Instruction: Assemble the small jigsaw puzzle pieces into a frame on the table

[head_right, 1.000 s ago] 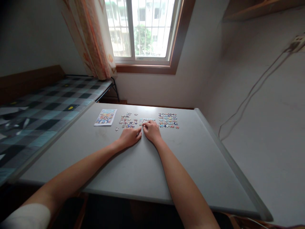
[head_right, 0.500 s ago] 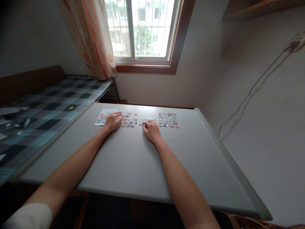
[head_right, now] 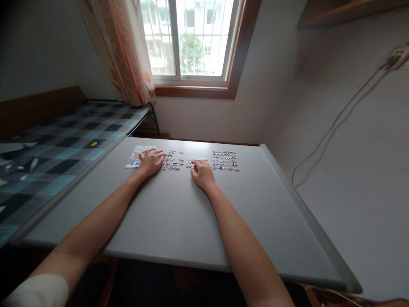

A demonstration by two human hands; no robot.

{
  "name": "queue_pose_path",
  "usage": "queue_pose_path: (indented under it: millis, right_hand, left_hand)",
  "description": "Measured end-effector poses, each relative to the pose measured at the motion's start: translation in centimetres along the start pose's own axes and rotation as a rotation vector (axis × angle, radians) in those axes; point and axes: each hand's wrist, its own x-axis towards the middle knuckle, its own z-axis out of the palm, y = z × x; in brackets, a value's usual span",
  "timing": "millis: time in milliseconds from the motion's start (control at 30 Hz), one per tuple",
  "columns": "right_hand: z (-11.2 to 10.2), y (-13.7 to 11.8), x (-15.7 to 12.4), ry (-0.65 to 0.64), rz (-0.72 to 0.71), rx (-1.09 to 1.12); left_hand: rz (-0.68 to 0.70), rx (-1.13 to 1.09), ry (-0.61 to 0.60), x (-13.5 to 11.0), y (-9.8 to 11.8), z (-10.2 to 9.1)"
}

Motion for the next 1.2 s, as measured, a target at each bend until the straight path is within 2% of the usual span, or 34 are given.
queue_pose_path:
  millis: [500,900,1067,1133,1200]
  right_hand:
    - [-0.1,-0.1,0.0,-0.002,0.008,0.001]
    - [0.1,0.2,0.0,0.005,-0.003,0.011]
    - [0.1,0.2,0.0,0.006,-0.005,0.01]
    - [0.2,0.2,0.0,0.01,-0.006,0.015]
    - [0.2,0.3,0.1,0.023,-0.007,0.036]
  left_hand:
    - [-0.121,0.193,0.011,-0.3,0.0,-0.4]
    - [-0.239,0.098,-0.05,0.1,-0.4,-0.5]
    - [-0.293,0.067,0.004,0.4,-0.6,-0.6]
    - [-0.294,-0.005,0.035,0.5,-0.2,-0.8]
    - [-0.221,-0.178,0.036,0.4,0.8,-0.8]
